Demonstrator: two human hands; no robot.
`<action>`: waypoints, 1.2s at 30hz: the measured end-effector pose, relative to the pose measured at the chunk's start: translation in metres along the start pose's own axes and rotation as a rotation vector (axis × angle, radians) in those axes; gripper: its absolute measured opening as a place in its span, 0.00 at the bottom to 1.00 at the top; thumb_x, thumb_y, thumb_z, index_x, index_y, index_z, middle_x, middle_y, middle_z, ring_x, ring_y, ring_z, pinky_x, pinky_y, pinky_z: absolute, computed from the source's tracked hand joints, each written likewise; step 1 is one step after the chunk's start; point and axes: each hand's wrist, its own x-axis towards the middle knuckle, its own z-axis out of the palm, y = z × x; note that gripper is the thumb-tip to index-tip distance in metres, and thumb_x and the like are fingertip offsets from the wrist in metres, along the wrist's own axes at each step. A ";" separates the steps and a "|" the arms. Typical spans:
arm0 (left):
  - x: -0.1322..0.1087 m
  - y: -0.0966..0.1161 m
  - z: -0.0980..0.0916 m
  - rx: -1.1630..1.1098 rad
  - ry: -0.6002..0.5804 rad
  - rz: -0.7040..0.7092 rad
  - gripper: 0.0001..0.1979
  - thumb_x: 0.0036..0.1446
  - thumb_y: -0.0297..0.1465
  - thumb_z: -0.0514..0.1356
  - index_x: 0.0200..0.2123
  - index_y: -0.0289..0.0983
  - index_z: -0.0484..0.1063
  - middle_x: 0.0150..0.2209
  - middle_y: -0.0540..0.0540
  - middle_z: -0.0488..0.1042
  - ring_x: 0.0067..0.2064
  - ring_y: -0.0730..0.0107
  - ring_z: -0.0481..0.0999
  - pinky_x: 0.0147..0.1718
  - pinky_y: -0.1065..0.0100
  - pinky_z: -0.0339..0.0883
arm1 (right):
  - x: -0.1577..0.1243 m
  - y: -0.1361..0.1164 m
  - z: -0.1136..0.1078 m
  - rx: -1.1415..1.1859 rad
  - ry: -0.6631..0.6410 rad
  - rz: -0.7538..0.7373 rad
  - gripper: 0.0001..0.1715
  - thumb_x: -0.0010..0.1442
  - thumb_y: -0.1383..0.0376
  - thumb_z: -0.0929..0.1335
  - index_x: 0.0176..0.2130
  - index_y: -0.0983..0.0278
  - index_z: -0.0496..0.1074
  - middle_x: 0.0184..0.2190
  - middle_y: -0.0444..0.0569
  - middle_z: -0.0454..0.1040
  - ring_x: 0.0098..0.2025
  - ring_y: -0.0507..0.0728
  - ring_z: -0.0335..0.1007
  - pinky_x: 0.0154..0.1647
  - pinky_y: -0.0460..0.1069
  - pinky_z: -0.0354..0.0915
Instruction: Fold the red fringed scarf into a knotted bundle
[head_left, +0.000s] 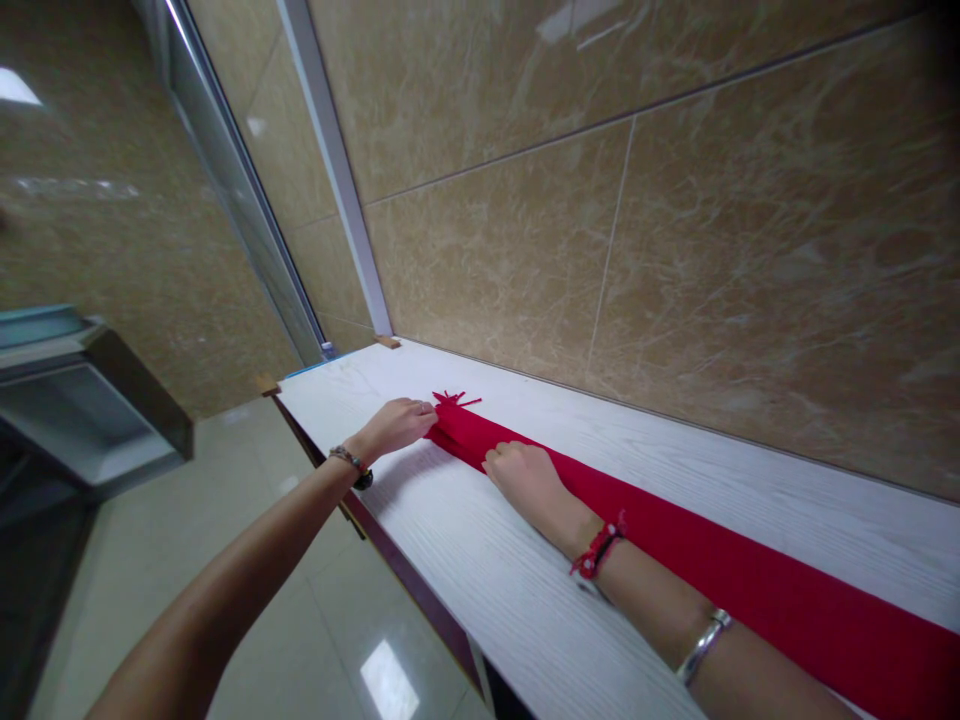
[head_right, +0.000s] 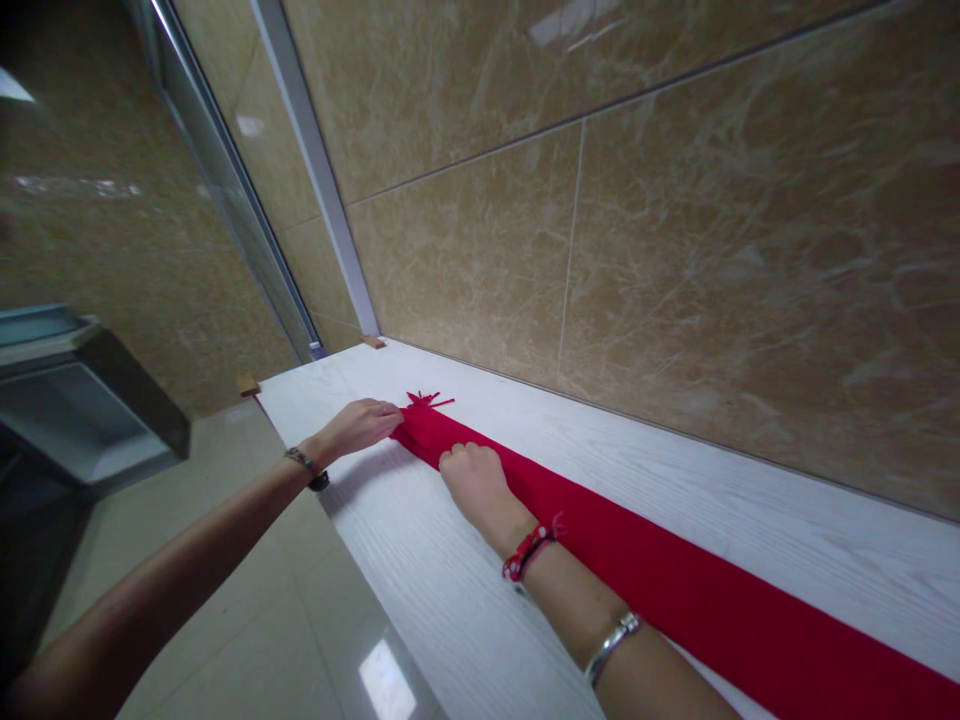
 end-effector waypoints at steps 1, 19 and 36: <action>-0.001 0.002 0.002 0.033 -0.015 0.019 0.09 0.58 0.25 0.49 0.31 0.35 0.68 0.33 0.45 0.73 0.34 0.71 0.72 0.35 0.71 0.63 | 0.000 -0.001 0.000 -0.002 0.007 -0.003 0.14 0.60 0.71 0.59 0.35 0.68 0.72 0.33 0.55 0.74 0.37 0.59 0.70 0.33 0.50 0.64; -0.010 0.005 -0.004 0.019 0.049 -0.056 0.12 0.59 0.25 0.47 0.31 0.36 0.70 0.33 0.45 0.73 0.33 0.71 0.72 0.35 0.69 0.63 | -0.011 -0.008 -0.016 -0.044 -0.002 -0.044 0.11 0.57 0.75 0.60 0.36 0.70 0.70 0.33 0.56 0.74 0.36 0.59 0.70 0.32 0.49 0.64; 0.019 0.046 0.006 -0.107 0.050 -0.038 0.20 0.57 0.21 0.47 0.53 0.32 0.60 0.57 0.40 0.60 0.59 0.64 0.55 0.55 0.62 0.50 | -0.019 0.001 0.008 0.195 0.077 -0.056 0.16 0.60 0.71 0.58 0.38 0.68 0.73 0.38 0.53 0.72 0.42 0.54 0.65 0.44 0.47 0.61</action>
